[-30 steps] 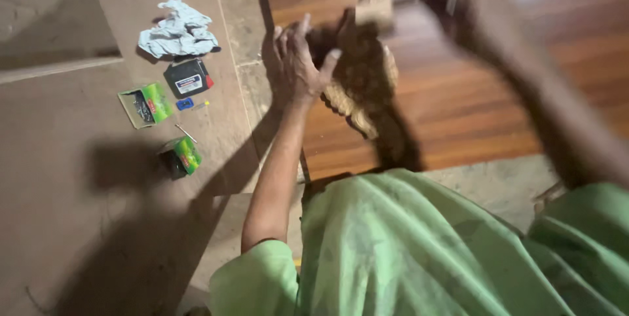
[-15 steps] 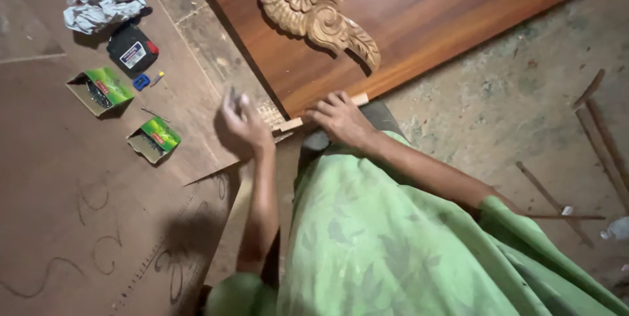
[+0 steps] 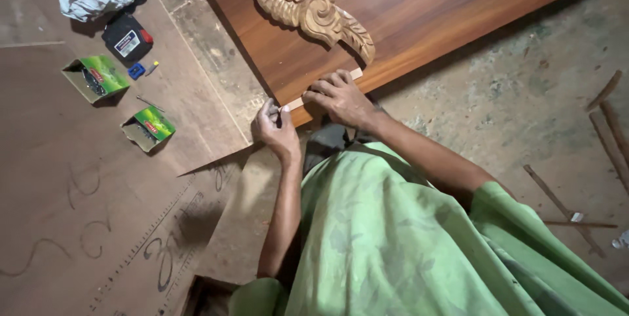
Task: The person positions a carved wooden ornament on a large wooden panel and uses a hammer to drive nails into it, securing the piece. The person then picks up a wooden stick from the floor.
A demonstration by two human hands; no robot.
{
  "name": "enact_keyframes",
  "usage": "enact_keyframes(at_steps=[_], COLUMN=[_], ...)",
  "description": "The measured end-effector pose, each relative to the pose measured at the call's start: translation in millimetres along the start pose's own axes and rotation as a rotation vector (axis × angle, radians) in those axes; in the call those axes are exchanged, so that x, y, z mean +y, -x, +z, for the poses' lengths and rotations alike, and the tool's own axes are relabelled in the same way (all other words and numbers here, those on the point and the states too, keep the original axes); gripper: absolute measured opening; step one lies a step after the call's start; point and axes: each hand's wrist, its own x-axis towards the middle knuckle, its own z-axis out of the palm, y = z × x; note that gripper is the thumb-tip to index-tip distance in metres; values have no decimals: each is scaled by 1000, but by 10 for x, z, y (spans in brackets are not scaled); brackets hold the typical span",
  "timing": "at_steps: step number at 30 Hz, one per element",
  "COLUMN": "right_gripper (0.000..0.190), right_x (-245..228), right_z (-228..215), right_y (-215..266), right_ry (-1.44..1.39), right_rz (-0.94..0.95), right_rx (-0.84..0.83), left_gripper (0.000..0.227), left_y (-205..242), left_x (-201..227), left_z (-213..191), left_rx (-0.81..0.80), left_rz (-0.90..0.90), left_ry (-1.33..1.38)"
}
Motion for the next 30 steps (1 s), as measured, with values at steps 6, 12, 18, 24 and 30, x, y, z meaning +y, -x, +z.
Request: enact_keyframes(at_steps=[6, 12, 18, 24, 30], right_gripper=[46, 44, 33, 42, 51], right_x=[83, 79, 168, 564, 558], right_z=[11, 16, -188, -531, -500], right_y=[80, 39, 273, 571, 600], right_ry=[-22, -51, -184, -411, -301], right_rz=[-25, -15, 111, 584, 604], right_rx=[73, 107, 282, 482, 358], left_gripper=[38, 40, 41, 41, 42], left_y=[64, 109, 118, 119, 127], left_x=[70, 104, 91, 132, 217], left_z=[86, 170, 202, 196, 176], left_rx=[48, 103, 127, 151, 147], left_rz=[-93, -130, -80, -20, -10], left_ry=[-8, 33, 20, -26, -61])
